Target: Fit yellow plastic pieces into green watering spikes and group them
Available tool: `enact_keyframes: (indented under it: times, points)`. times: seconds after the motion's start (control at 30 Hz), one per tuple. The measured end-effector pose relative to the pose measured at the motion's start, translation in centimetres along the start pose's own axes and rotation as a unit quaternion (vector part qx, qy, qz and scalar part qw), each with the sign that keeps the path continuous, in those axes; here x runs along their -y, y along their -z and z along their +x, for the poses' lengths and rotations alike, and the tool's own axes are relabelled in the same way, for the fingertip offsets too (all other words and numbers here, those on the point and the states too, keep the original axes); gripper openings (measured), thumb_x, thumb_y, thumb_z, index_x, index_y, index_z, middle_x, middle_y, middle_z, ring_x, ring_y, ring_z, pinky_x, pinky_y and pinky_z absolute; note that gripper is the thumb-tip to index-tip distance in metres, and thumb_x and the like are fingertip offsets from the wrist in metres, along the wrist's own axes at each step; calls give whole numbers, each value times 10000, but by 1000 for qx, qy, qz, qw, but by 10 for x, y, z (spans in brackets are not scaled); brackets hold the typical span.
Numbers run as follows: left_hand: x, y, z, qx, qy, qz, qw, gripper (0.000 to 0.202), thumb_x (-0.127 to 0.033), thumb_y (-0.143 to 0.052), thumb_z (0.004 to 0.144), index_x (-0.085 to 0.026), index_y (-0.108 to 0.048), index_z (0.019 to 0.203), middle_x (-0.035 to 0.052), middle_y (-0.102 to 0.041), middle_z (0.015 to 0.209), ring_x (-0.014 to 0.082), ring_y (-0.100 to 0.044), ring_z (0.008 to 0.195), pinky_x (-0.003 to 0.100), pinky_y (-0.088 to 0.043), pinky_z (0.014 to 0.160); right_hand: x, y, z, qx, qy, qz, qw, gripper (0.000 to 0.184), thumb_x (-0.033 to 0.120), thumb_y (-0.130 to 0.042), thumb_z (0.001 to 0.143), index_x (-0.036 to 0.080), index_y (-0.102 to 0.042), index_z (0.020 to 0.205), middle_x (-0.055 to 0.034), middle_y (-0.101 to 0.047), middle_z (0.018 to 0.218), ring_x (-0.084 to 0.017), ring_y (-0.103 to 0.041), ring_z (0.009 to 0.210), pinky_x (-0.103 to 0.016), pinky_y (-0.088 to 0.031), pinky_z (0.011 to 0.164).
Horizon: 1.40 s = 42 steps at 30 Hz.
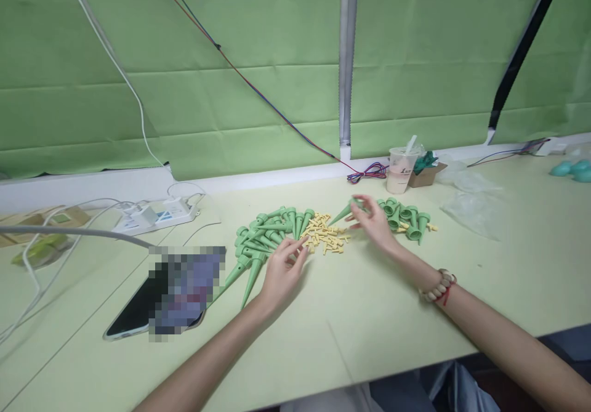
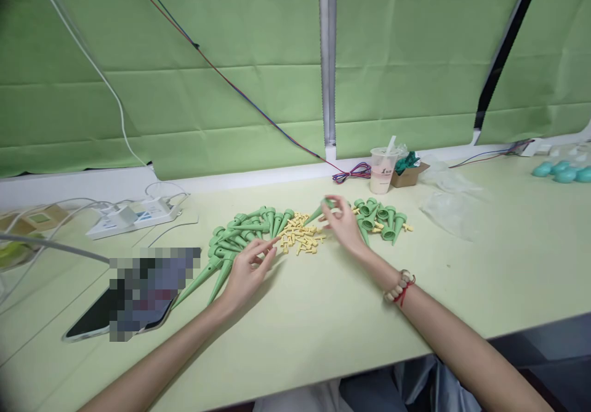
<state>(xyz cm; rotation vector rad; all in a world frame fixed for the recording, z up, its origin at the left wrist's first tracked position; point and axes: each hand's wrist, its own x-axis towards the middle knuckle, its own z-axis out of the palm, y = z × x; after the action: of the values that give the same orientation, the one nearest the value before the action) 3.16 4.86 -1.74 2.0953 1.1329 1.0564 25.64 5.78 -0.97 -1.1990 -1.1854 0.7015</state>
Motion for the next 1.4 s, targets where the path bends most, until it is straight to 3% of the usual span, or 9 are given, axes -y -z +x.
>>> enact_keyframes:
  times: [0.1, 0.23, 0.43, 0.63, 0.87, 1.03, 1.17, 1.3, 1.4]
  points:
    - [8, 4, 5, -19, -21, 57, 998, 321, -338, -407, 861, -227, -625, 1069, 40, -528, 917, 138, -537, 833, 230, -480, 626, -10, 35, 22, -155, 28, -86, 984, 633, 594, -511, 721, 168, -363, 1166, -115, -487, 1123, -100, -595, 728, -217, -493, 600]
    - [20, 3, 7, -29, -55, 151, 987, 294, -257, -428, 843, -226, -600, 1080, 59, -532, 984, 196, -507, 997, 328, -475, 808, -24, 81, 34, -256, 71, -290, 919, 489, 483, -492, 749, 153, -416, 1102, -121, -508, 1099, -147, -548, 814, -272, -446, 690]
    - [27, -6, 1, -3, -76, 187, 979, 328, -190, -460, 809, -215, -545, 1125, 78, -499, 1151, 227, -467, 1108, 421, -398, 959, -42, 109, 32, -227, 22, -445, 866, 361, 334, -477, 727, 149, -466, 1036, -108, -513, 1010, -181, -508, 853, -293, -402, 725]
    - [28, -9, -3, 34, -80, 187, 979, 347, -178, -434, 815, -205, -513, 1151, 88, -482, 1173, 225, -452, 1133, 413, -398, 969, -47, 101, 31, -173, -8, -508, 844, 379, 352, -454, 752, 165, -509, 1076, -105, -509, 1016, -184, -509, 808, -309, -398, 717]
    - [17, -7, -8, 48, -98, 340, 934, 336, -181, -385, 841, -181, -501, 1156, 112, -517, 1123, 251, -482, 1057, 422, -429, 886, -42, 84, 25, -166, 112, -514, 834, 340, 332, -426, 788, 151, -564, 1041, -120, -545, 1012, -238, -496, 968, -397, -364, 876]
    - [5, -4, -11, 37, -90, 486, 868, 466, 6, -381, 765, -165, -507, 1180, 122, -561, 1044, 238, -533, 949, 364, -472, 759, -32, 41, 6, -31, 206, -456, 865, 254, 306, -399, 836, 175, -579, 959, -82, -564, 1053, -199, -506, 1025, -383, -350, 937]
    - [0, -4, -17, -1, -33, 577, 816, 510, 36, -351, 779, -160, -490, 1230, 116, -583, 1030, 218, -535, 991, 312, -488, 752, -29, 10, -14, 103, 215, -420, 876, 304, 345, -400, 861, 191, -574, 1057, -82, -539, 1140, -190, -488, 1101, -369, -356, 971]
    - [0, 0, -18, -17, 64, 626, 777, 558, 45, -286, 793, -157, -444, 1289, 146, -530, 1202, 233, -543, 996, 257, -490, 637, -33, -1, -26, 211, 191, -414, 864, 447, 442, -457, 837, 232, -494, 1229, -76, -451, 1286, -212, -431, 1202, -382, -358, 1005]
    - [1, 7, -15, -3, 122, 624, 772, 577, 53, -237, 788, -138, -440, 1293, 154, -525, 1210, 231, -568, 906, 233, -455, 541, -36, -1, -26, 223, 185, -405, 867, 474, 432, -495, 818, 236, -480, 1249, -73, -454, 1288, -214, -436, 1202, -385, -369, 1006]
